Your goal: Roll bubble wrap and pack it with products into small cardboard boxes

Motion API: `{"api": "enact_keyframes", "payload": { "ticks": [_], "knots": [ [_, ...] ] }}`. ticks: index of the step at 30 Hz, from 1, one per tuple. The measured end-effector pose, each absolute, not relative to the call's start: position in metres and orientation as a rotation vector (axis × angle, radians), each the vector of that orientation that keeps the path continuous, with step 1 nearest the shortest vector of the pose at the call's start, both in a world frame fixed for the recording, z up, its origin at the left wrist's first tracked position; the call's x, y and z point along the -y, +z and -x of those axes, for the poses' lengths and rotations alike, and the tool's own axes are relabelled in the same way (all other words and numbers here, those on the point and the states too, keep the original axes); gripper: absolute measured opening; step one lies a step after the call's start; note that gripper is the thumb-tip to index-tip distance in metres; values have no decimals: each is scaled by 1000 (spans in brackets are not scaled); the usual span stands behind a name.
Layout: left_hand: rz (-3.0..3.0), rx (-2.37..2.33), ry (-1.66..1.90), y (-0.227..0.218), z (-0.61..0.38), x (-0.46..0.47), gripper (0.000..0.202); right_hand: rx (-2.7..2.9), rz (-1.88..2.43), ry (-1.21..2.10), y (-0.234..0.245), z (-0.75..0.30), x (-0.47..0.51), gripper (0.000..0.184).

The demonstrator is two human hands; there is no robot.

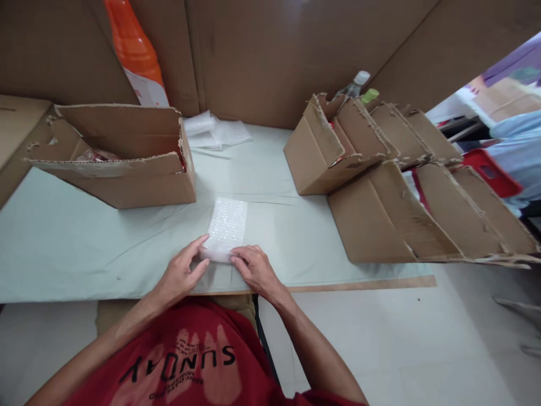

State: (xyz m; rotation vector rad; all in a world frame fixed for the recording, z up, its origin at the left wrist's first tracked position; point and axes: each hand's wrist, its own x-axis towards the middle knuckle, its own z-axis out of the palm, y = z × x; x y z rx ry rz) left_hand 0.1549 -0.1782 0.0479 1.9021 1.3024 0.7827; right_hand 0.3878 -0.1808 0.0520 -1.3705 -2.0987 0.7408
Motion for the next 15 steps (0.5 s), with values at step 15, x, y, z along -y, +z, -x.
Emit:
{"api": "enact_keyframes", "payload": {
  "ticks": [15],
  "knots": [
    [-1950,-1581,644,45,-172,160,52,2380,1263,198,45,-380,191,27]
  ]
}}
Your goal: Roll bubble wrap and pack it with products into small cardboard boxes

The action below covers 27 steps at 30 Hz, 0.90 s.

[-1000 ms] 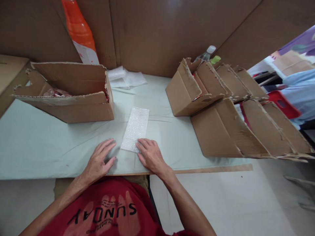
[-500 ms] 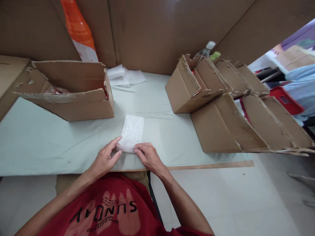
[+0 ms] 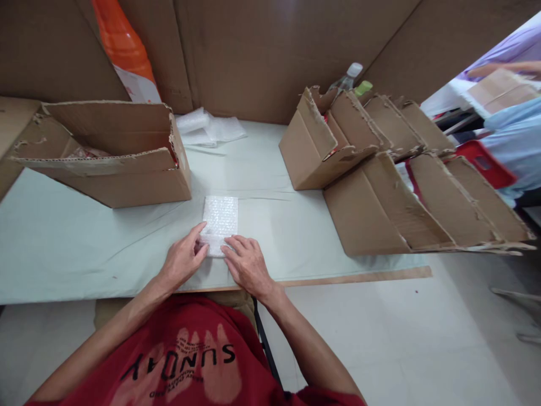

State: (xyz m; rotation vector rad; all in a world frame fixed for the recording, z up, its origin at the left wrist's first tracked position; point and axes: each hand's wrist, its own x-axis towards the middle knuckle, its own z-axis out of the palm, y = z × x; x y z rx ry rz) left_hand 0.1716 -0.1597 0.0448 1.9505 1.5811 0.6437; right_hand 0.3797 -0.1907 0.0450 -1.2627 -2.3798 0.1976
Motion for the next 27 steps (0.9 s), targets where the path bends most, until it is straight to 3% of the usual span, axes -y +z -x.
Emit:
{"api": "enact_keyframes", "payload": {
  "ticks": [5,11,18,23,27],
  "knots": [
    [-2066,-1401,936,52,-157,176,46,2314,1248,306,42,-379,181,24],
    [-2116,-1267,806,52,-146,191,41,2129,1282,866,57,-378,184,27],
    [-2104,-1490,700,40,-155,175,44,2102,1349,338,58,-382,195,24],
    [-2177,-1535,825,43,-157,176,40,2379,1254,336,50,-374,198,33],
    [-2046,-1470,963,50,-148,188,42,2252,1314,385,44,-368,194,26]
  ]
}}
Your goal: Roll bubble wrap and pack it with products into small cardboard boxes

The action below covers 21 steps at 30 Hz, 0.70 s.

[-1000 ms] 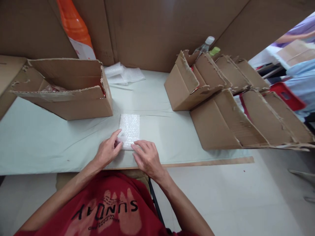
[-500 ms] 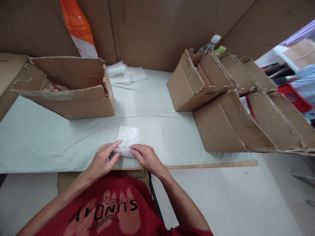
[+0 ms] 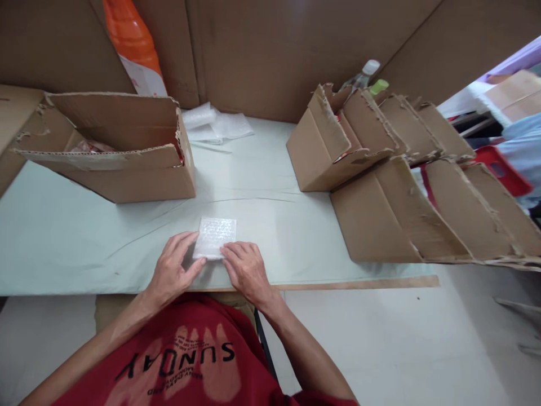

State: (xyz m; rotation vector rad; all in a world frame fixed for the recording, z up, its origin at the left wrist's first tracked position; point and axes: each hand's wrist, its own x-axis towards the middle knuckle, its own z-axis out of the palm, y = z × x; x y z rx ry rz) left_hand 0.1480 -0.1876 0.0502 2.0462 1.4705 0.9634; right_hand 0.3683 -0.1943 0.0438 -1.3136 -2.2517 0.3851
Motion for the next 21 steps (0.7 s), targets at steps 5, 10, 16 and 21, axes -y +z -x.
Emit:
{"api": "enact_keyframes", "payload": {
  "ticks": [5,10,16,21],
  "knots": [
    [-1208,-1484,986,57,-139,205,54,1872,1454,751,47,-368,193,23],
    [-715,-1216,972,57,-154,205,80,1562,1413,1218,50,-359,197,24],
    [-716,-1216,953,61,-165,201,86,1625,1418,1018,52,-358,201,22],
    [-781,-1206,952,75,-161,204,85,1650,1369,1115,61,-364,194,53]
  ]
}}
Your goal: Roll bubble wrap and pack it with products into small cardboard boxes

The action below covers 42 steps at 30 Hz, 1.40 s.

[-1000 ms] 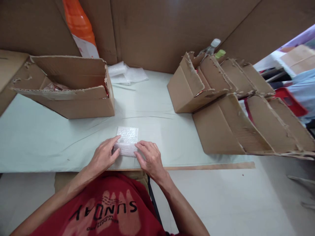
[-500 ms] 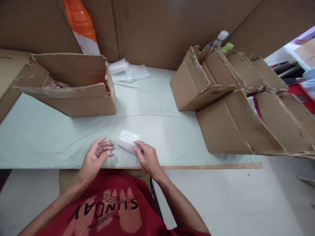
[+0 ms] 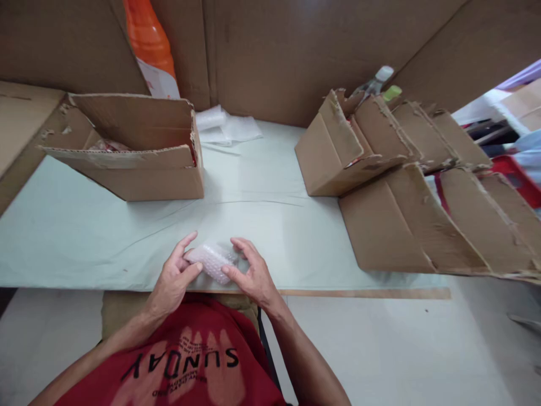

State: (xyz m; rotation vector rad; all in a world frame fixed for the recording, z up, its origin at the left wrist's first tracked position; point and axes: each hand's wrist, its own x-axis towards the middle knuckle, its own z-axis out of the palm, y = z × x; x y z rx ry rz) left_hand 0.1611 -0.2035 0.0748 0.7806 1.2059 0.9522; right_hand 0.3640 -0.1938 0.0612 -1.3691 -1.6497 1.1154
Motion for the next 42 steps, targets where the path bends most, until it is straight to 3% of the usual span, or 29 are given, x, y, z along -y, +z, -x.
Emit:
{"api": "enact_keyframes", "payload": {
  "ticks": [3,6,10,13,19,24,29,34,39,42],
  "knots": [
    [-811,-1207,934,77,-159,202,80,1715,1337,1329,65,-359,188,39],
    [-914,-1221,947,70,-153,198,70,1864,1346,1257,67,-352,179,20],
    [-1328,-1290,991,67,-129,189,57,2147,1222,991,84,-350,155,16],
    [-1828,-1430,1243,89,-98,171,53,2206,1141,759,124,-356,127,12],
    [-2437,-1787,1617,145,-30,100,73,2197,1072,38,229,-330,47,4],
    [-2485,-1796,1640,141,-15,65,76,2640,1093,-344,256,-253,-32,8],
    [-2483,-1698,1683,130,-15,65,78,3251,1111,-261,223,-180,-76,16],
    [-2487,-1675,1670,131,-12,66,81,3374,1004,-143,207,-160,-85,17],
    [-2234,-1891,1789,125,0,81,87,2857,1146,-94,242,-233,-64,18],
    [-1898,-1973,1675,111,9,94,75,2319,1336,-5,229,-303,-30,22]
  ]
}}
